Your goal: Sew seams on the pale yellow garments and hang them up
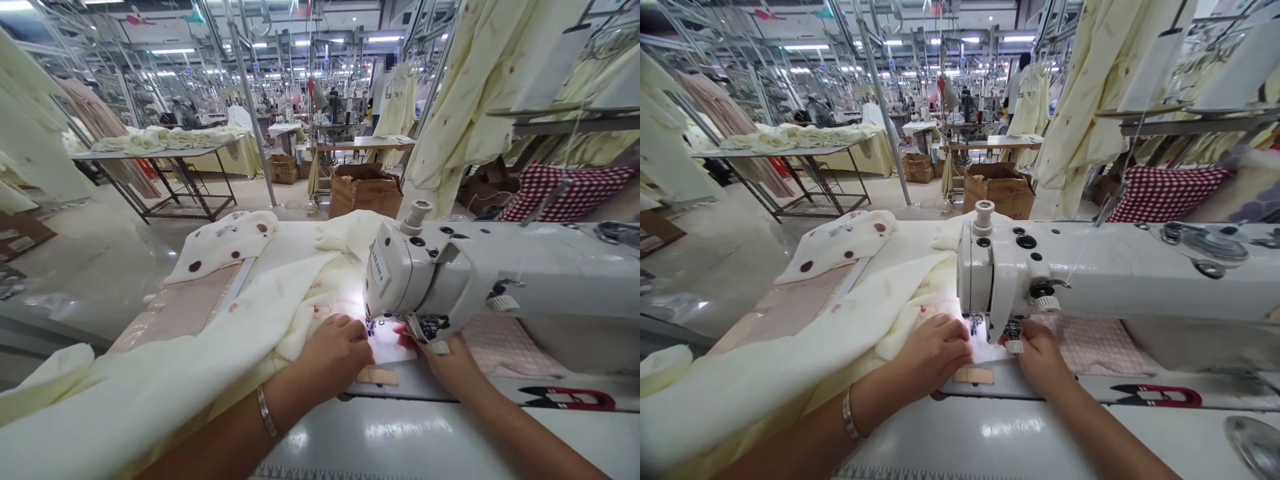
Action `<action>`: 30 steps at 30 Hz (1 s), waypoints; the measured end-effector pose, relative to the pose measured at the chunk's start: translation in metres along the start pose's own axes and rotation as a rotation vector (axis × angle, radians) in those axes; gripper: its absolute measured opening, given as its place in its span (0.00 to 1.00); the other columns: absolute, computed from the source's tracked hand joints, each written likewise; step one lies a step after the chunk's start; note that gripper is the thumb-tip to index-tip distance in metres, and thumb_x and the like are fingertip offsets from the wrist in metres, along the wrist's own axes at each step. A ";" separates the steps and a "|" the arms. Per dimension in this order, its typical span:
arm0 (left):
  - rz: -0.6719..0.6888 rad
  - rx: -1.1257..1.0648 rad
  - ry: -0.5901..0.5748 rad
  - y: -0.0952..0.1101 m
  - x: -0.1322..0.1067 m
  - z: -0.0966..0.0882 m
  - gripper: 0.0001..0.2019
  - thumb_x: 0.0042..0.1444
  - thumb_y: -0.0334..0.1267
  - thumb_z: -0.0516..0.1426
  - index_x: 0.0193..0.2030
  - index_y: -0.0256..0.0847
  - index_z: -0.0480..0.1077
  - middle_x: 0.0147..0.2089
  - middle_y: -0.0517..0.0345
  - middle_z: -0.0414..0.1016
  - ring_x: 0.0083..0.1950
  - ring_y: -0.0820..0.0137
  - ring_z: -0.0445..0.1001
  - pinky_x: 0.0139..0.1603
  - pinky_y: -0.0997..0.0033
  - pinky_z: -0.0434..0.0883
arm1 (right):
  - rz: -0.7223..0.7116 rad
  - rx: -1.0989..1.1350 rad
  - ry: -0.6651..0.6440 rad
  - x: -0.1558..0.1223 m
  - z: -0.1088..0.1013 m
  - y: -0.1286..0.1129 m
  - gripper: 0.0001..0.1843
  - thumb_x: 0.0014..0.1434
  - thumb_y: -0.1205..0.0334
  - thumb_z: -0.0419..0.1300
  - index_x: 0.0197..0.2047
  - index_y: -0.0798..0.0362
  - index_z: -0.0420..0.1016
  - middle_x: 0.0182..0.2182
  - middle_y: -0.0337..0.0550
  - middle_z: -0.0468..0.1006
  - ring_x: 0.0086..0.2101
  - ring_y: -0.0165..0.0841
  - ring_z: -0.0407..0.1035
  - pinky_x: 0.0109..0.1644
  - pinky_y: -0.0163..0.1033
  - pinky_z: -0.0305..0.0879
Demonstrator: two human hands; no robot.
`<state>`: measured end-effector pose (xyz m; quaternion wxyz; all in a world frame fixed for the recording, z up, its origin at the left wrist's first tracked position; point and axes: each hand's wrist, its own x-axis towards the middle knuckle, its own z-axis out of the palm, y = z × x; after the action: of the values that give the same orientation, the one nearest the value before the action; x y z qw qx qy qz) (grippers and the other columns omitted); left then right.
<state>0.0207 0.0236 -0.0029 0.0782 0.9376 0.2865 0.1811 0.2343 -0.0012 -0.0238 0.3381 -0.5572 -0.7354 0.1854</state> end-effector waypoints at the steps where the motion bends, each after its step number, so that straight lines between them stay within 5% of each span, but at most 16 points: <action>1: -0.005 0.002 0.003 0.000 0.000 -0.001 0.10 0.61 0.38 0.53 0.31 0.39 0.72 0.37 0.57 0.71 0.38 0.69 0.65 0.42 0.68 0.64 | 0.005 -0.011 0.011 0.001 0.000 0.002 0.23 0.64 0.62 0.41 0.31 0.53 0.76 0.25 0.44 0.78 0.27 0.33 0.73 0.28 0.36 0.70; 4: -0.007 -0.006 0.022 0.001 -0.001 -0.001 0.10 0.61 0.38 0.54 0.32 0.40 0.72 0.37 0.58 0.72 0.38 0.70 0.65 0.42 0.68 0.63 | -0.036 -0.065 0.015 -0.002 -0.002 -0.002 0.18 0.63 0.58 0.47 0.34 0.52 0.76 0.29 0.43 0.79 0.31 0.36 0.73 0.35 0.39 0.71; 7: -0.006 -0.031 0.045 0.000 -0.001 0.000 0.09 0.60 0.38 0.55 0.31 0.40 0.73 0.37 0.59 0.72 0.38 0.70 0.65 0.43 0.68 0.63 | -0.112 -0.159 0.018 -0.007 -0.005 -0.009 0.16 0.59 0.52 0.52 0.34 0.51 0.77 0.35 0.48 0.79 0.39 0.45 0.71 0.46 0.53 0.67; 10: -0.025 -0.057 0.051 -0.002 0.001 0.002 0.08 0.59 0.39 0.56 0.31 0.41 0.73 0.37 0.60 0.72 0.38 0.70 0.66 0.43 0.67 0.63 | -0.153 -0.237 0.022 -0.007 -0.004 -0.009 0.15 0.58 0.53 0.52 0.34 0.51 0.78 0.36 0.51 0.79 0.40 0.49 0.70 0.47 0.59 0.63; 17: -0.083 -0.083 0.073 -0.011 0.006 0.002 0.06 0.58 0.39 0.58 0.32 0.41 0.73 0.39 0.60 0.73 0.41 0.70 0.67 0.45 0.68 0.63 | -0.137 -0.269 0.042 0.001 -0.006 -0.001 0.13 0.59 0.53 0.53 0.34 0.50 0.75 0.30 0.46 0.78 0.36 0.43 0.71 0.40 0.49 0.67; 22: -0.093 -0.089 0.080 -0.011 0.006 0.003 0.07 0.58 0.38 0.58 0.30 0.41 0.72 0.39 0.61 0.72 0.42 0.70 0.67 0.45 0.68 0.63 | -0.157 -0.217 0.056 0.007 -0.010 0.012 0.23 0.64 0.62 0.44 0.20 0.50 0.68 0.17 0.38 0.69 0.24 0.33 0.68 0.29 0.38 0.65; 30: -0.095 -0.099 0.050 -0.008 0.007 0.000 0.07 0.59 0.38 0.57 0.30 0.41 0.73 0.40 0.61 0.73 0.42 0.71 0.67 0.46 0.69 0.64 | -0.141 -0.201 0.077 0.006 -0.003 0.029 0.17 0.64 0.57 0.51 0.27 0.55 0.69 0.22 0.34 0.70 0.26 0.26 0.67 0.33 0.36 0.66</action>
<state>0.0216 0.0342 -0.0028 0.1256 0.9131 0.3232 0.2146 0.2556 0.0128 -0.0385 0.3208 -0.5417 -0.7742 0.0651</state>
